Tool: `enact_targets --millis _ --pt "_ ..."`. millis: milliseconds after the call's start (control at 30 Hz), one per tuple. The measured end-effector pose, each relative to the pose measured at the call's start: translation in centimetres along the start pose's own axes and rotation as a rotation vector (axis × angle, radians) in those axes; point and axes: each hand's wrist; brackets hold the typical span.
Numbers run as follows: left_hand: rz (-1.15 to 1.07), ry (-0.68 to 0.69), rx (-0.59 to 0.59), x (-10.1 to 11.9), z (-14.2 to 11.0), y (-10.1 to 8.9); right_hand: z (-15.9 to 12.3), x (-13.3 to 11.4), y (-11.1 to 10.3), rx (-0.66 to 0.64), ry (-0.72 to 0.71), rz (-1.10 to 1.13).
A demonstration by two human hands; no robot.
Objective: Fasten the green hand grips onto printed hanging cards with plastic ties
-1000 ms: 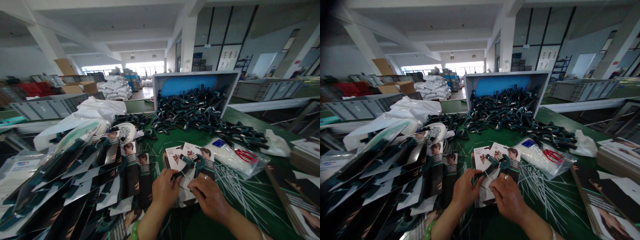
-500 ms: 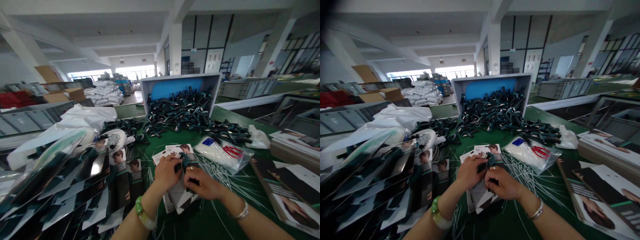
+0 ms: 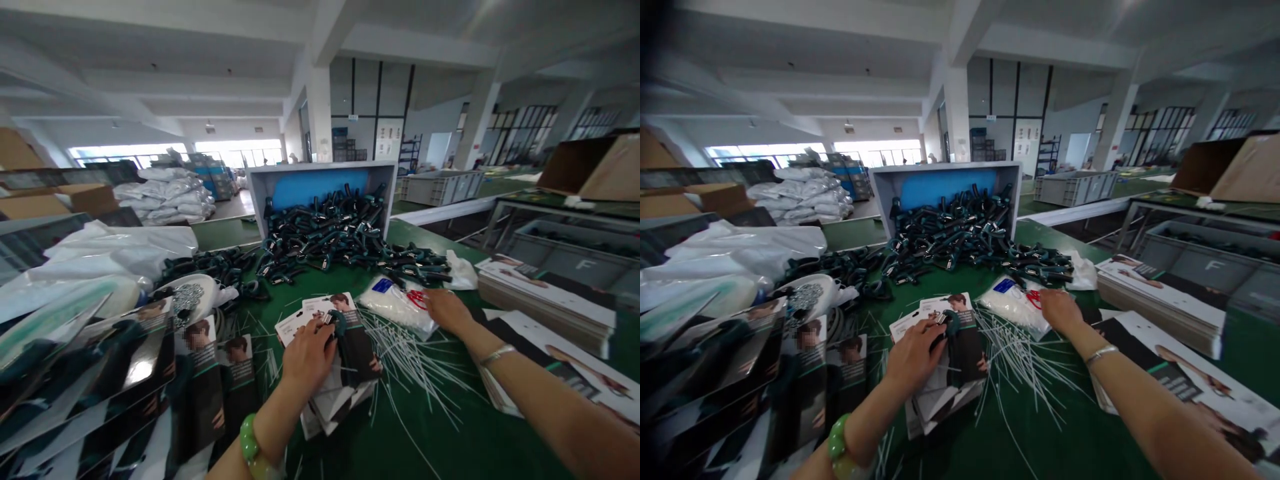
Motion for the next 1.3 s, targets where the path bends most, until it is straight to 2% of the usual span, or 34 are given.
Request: enact_targets --millis 167,300,400,500,567,633,733,833,900,1000,1167,1300 --pt "-0.146 -0.039 0.166 -1.2 -1.6 -0.2 2.9 -1.3 1.2 -0.155 0.017 -0.008" --pt "-0.130 -0.061 0.084 -0.7 -2.6 -1.2 2.7 -1.9 0.3 -0.210 0.058 -0.003" --pt "-0.058 -0.118 0.034 0.5 -2.2 -1.5 1.3 -2.6 -0.4 -0.180 0.070 0.001" --pt "-0.029 -0.160 0.019 1.4 -1.4 -1.3 -0.2 -3.7 -0.8 -0.021 0.110 -0.011" --pt "-0.066 -0.188 0.024 1.4 -1.0 -1.0 -1.0 -4.6 -1.2 0.136 0.014 0.037" --pt "-0.176 -0.244 0.017 1.0 -0.8 -0.6 -1.8 -5.7 -1.8 0.243 -0.233 0.125" --pt "-0.396 -0.343 0.020 0.0 -0.7 0.2 -3.2 -8.2 -3.2 0.270 -0.615 0.155" --pt "-0.547 -0.383 0.052 -0.7 -0.8 0.8 -4.3 -10.8 -4.4 0.284 -0.826 0.048" --pt "-0.621 -0.401 0.049 -0.9 -0.9 1.0 -4.6 -12.0 -4.6 0.289 -0.884 -0.006" --pt "-0.674 -0.386 0.026 -0.8 -1.0 0.9 -4.9 -12.8 -4.0 0.328 -0.872 -0.021" --pt "-0.676 -0.341 0.028 -0.6 -1.1 0.4 -5.4 -12.6 -2.7 0.334 -0.826 -0.016" --pt "-0.697 -0.320 0.040 -0.5 -1.3 0.6 -5.1 -11.8 -2.3 0.278 -0.929 0.072"
Point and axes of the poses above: each hand's wrist, its own z-axis towards the middle knuckle, its own y-axis out of the palm, x = y × z, and after that the axes turned 5 degrees about x, right-handed
